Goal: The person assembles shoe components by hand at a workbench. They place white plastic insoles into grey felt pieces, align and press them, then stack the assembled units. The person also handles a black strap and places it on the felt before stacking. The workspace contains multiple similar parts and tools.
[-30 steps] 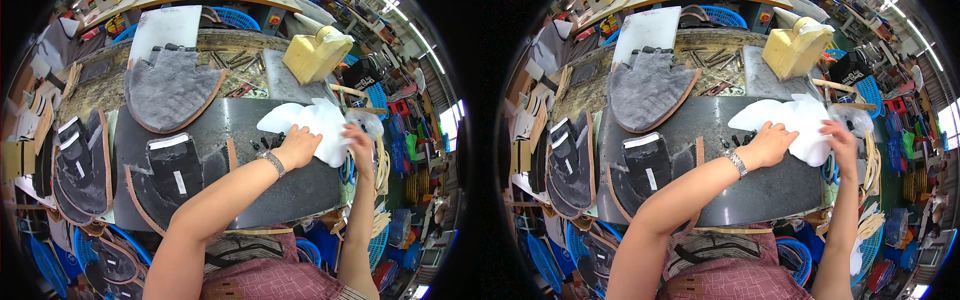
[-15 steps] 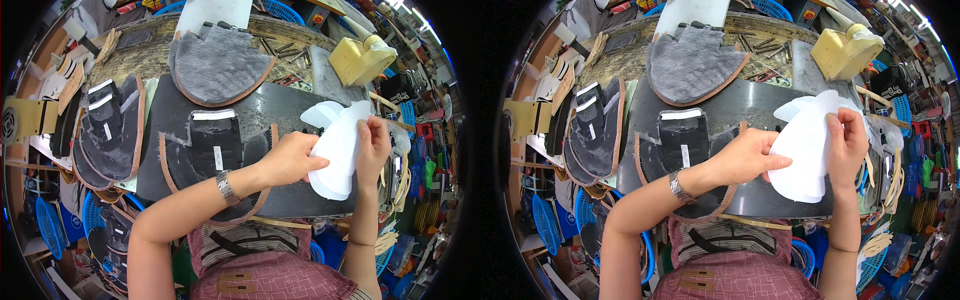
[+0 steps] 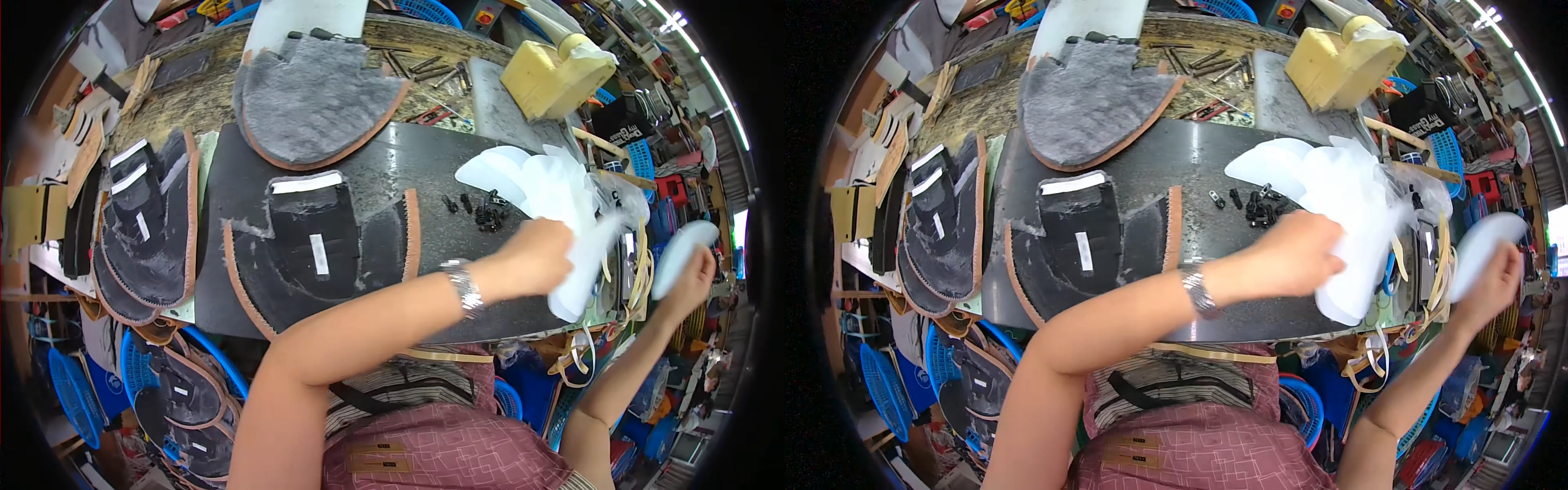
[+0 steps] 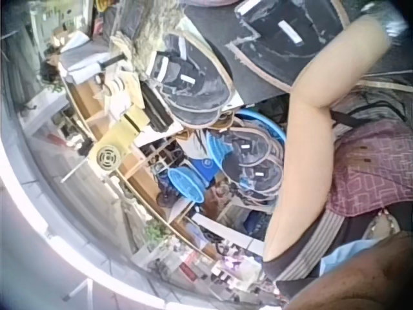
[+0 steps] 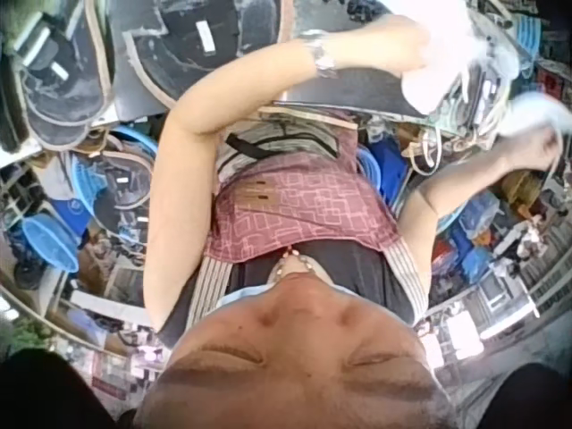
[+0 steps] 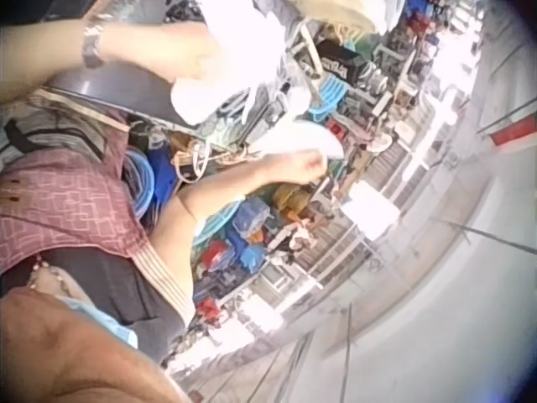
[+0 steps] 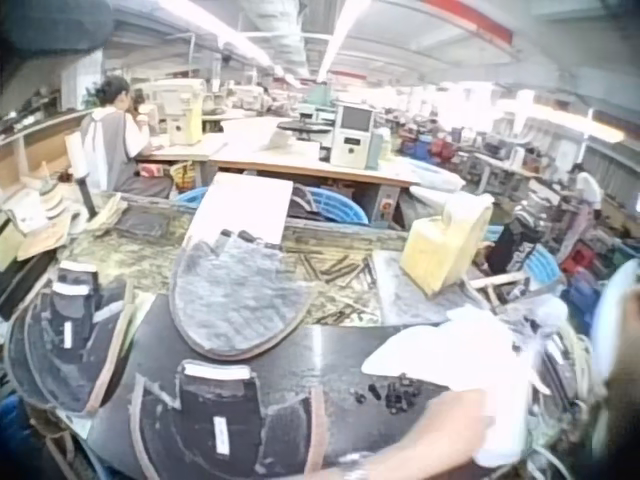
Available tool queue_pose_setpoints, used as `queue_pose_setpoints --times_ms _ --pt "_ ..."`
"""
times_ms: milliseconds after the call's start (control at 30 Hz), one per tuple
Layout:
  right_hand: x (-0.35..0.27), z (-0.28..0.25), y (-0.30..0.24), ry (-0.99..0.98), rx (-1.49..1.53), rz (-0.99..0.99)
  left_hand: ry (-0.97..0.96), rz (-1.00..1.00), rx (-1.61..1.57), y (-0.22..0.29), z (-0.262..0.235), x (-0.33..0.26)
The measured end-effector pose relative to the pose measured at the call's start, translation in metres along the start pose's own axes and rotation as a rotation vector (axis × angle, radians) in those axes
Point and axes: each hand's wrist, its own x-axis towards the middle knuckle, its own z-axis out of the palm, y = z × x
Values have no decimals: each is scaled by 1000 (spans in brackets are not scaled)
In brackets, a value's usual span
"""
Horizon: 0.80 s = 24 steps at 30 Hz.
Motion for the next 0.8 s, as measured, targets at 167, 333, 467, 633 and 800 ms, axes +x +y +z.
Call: queue_pose_setpoints --times_ms 167,333,467,633,800 --pt "12 -27 37 -146 199 256 145 -142 -51 -31 7 18" --pt "-103 61 -39 -740 215 168 292 5 -123 -33 -44 -22" --pt "-158 107 -132 -1138 333 -59 39 -106 -425 -8 -95 -122" --pt "-175 146 -181 -1796 347 380 458 -591 -380 11 -138 -237" --pt "-214 166 -218 -1887 573 -255 530 -517 -794 4 -106 -260"
